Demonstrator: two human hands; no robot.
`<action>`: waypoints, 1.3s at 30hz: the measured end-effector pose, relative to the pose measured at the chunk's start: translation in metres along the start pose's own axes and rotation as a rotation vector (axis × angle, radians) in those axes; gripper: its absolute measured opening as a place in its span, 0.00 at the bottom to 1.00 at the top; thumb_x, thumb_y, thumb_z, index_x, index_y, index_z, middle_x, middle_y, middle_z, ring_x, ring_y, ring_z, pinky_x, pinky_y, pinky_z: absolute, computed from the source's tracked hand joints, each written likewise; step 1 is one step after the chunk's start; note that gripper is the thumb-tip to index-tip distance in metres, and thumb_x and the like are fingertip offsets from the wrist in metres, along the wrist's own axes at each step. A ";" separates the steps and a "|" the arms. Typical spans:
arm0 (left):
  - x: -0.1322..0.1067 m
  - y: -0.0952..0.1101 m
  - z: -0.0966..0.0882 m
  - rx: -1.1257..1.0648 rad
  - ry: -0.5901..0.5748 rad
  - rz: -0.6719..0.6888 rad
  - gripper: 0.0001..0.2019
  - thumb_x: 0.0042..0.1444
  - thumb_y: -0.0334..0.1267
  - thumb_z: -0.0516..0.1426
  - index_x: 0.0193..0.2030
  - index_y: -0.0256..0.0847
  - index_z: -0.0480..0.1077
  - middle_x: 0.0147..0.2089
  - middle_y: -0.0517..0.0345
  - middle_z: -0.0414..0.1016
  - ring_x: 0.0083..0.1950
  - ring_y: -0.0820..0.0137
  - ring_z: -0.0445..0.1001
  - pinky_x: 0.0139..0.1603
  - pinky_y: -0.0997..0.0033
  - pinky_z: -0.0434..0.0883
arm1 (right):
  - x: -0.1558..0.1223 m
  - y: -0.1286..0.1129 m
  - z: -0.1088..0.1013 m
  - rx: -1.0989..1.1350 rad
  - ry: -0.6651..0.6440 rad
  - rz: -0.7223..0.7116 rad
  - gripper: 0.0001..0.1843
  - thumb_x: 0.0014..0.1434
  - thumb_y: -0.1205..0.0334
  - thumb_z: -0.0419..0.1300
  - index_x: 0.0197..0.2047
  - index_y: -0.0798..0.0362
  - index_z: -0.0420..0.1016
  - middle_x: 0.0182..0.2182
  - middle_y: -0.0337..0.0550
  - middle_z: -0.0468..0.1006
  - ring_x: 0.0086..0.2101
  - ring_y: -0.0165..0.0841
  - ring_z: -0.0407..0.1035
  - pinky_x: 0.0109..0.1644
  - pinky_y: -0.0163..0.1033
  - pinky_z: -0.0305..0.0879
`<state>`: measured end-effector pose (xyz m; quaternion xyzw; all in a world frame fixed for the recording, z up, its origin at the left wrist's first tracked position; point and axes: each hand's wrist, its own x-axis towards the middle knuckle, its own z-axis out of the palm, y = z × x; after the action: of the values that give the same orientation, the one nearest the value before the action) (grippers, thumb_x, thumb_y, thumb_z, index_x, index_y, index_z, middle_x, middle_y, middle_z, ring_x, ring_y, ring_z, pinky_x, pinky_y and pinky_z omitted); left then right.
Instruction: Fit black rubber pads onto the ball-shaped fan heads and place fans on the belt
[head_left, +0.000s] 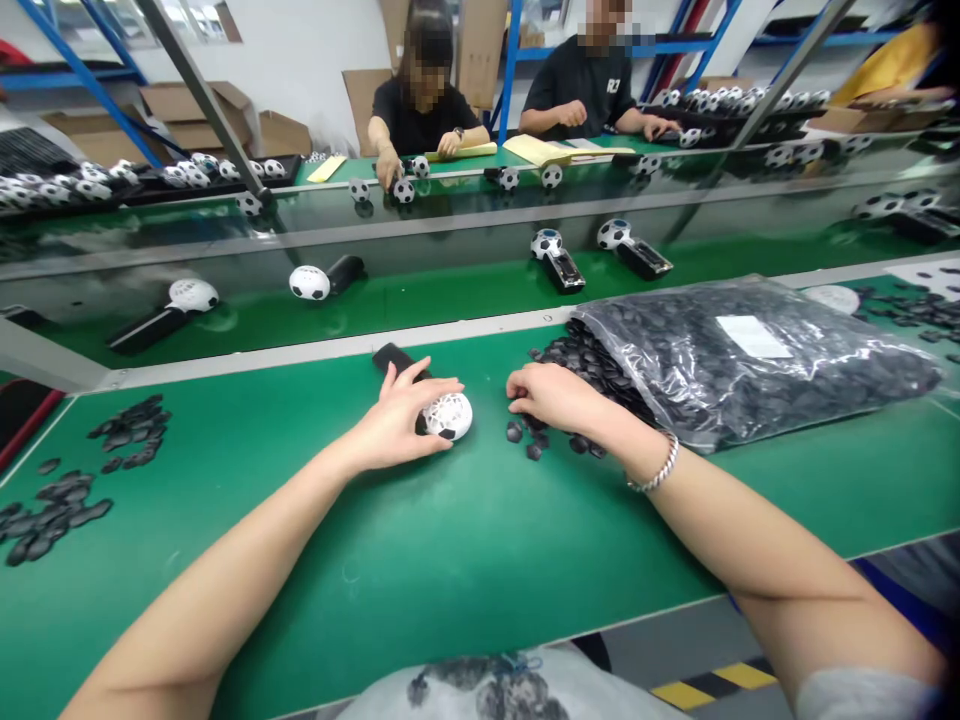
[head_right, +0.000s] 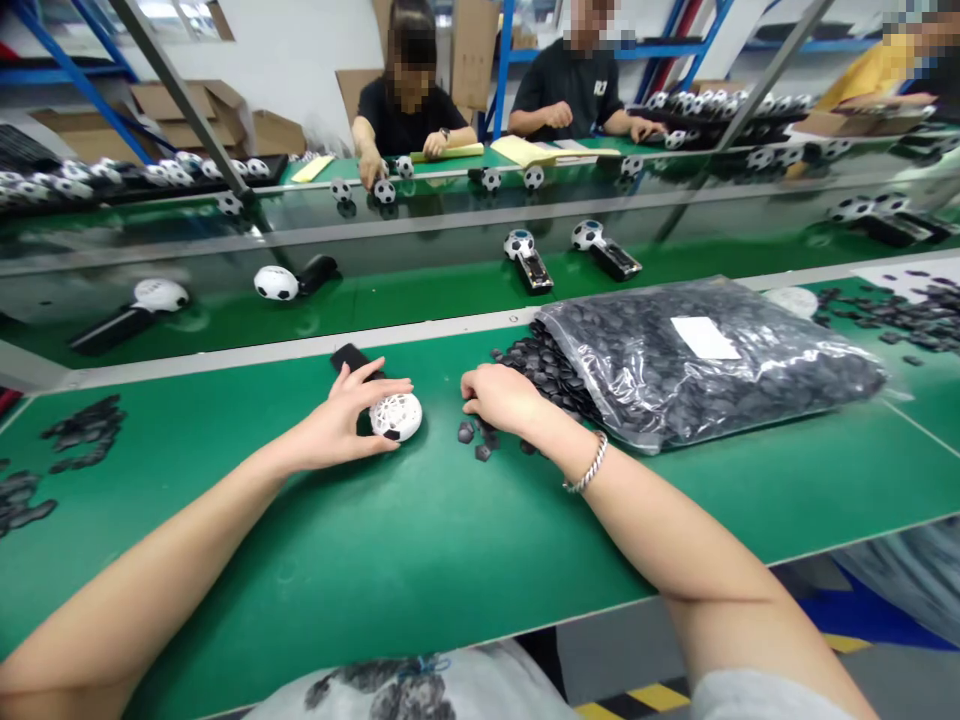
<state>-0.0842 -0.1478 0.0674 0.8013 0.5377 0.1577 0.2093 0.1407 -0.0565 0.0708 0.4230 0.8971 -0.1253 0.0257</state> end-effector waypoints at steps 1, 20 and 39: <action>-0.001 0.001 0.000 -0.028 -0.036 0.001 0.30 0.48 0.40 0.58 0.59 0.50 0.56 0.63 0.57 0.57 0.68 0.52 0.37 0.62 0.37 0.34 | 0.000 0.001 0.000 -0.001 -0.001 -0.010 0.03 0.53 0.69 0.64 0.32 0.53 0.73 0.29 0.39 0.74 0.31 0.32 0.68 0.31 0.32 0.56; 0.000 0.007 0.014 -0.206 0.053 0.090 0.22 0.49 0.35 0.58 0.52 0.42 0.60 0.62 0.49 0.56 0.68 0.56 0.40 0.63 0.47 0.51 | -0.013 -0.024 0.001 0.615 0.149 -0.382 0.05 0.55 0.73 0.58 0.35 0.54 0.72 0.32 0.38 0.70 0.32 0.29 0.66 0.38 0.33 0.62; 0.001 0.005 0.016 -0.269 0.124 0.106 0.20 0.49 0.39 0.58 0.50 0.41 0.63 0.58 0.48 0.63 0.67 0.55 0.44 0.63 0.47 0.52 | -0.009 -0.043 0.028 0.964 0.188 -0.378 0.01 0.53 0.68 0.60 0.30 0.55 0.71 0.28 0.37 0.66 0.29 0.29 0.62 0.35 0.34 0.60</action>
<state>-0.0723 -0.1516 0.0563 0.7821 0.4806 0.2883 0.2723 0.1117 -0.0965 0.0539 0.2269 0.7967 -0.4877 -0.2757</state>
